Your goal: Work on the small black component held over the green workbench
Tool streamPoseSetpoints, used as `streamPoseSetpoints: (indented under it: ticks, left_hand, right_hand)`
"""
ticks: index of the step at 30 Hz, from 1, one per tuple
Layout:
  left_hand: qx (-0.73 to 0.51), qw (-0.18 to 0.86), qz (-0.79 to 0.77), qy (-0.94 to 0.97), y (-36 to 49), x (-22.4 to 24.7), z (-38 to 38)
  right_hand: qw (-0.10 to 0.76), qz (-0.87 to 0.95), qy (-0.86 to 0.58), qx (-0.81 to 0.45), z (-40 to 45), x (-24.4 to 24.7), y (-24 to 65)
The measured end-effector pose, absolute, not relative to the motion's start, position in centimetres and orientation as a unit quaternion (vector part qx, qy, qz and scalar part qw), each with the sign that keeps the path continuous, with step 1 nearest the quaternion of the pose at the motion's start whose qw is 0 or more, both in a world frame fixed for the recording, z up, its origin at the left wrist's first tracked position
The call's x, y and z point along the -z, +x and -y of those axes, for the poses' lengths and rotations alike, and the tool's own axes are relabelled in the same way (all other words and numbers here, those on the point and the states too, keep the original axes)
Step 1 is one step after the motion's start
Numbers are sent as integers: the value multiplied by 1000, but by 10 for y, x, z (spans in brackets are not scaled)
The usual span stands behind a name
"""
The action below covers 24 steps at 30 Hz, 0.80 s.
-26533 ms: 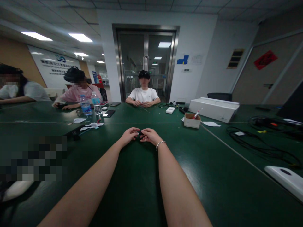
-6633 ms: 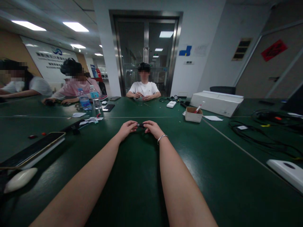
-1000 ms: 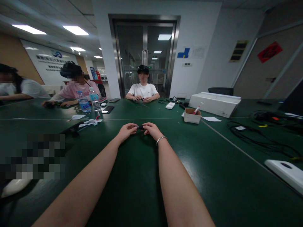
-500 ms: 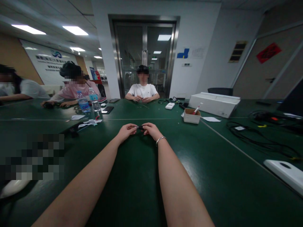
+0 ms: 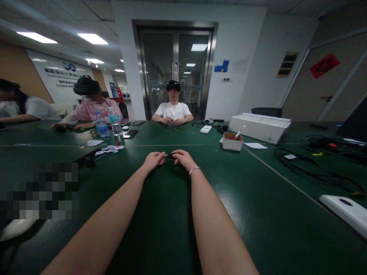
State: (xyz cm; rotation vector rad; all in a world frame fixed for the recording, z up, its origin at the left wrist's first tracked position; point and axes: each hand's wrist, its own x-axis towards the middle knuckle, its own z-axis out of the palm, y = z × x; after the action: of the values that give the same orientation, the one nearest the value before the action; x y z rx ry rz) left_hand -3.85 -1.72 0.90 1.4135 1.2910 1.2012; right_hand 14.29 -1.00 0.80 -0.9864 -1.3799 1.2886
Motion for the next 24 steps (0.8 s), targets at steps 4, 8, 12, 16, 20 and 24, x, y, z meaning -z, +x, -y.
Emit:
streamPoseSetpoints:
  ticks: [4,8,12,16,20,24]
  left_hand:
    - [-518,444,-524,511,-41,-10,15]
    - [-549,460,-515,471,-41,-9,14]
    - [-533,446,-515,502,-41,-6,13]
    - [-512,439,-515,530,-41,-5,14]
    - [-491,431,-512,557,-40,-5,14]
    - [-479,419,-510,579,-40,-3,13]
  right_hand:
    - [497,556,-401,-531,10,-8,143]
    - [500,551,-395,-538,10,-8,144]
    - [499,555,-396,-535,10,-7,143]
    - [493,564,-395,-533,10,-7,143]
    - [485,573,-393,-531,9,-7,143]
    - [479,582,-395,-526,7,-5,143]
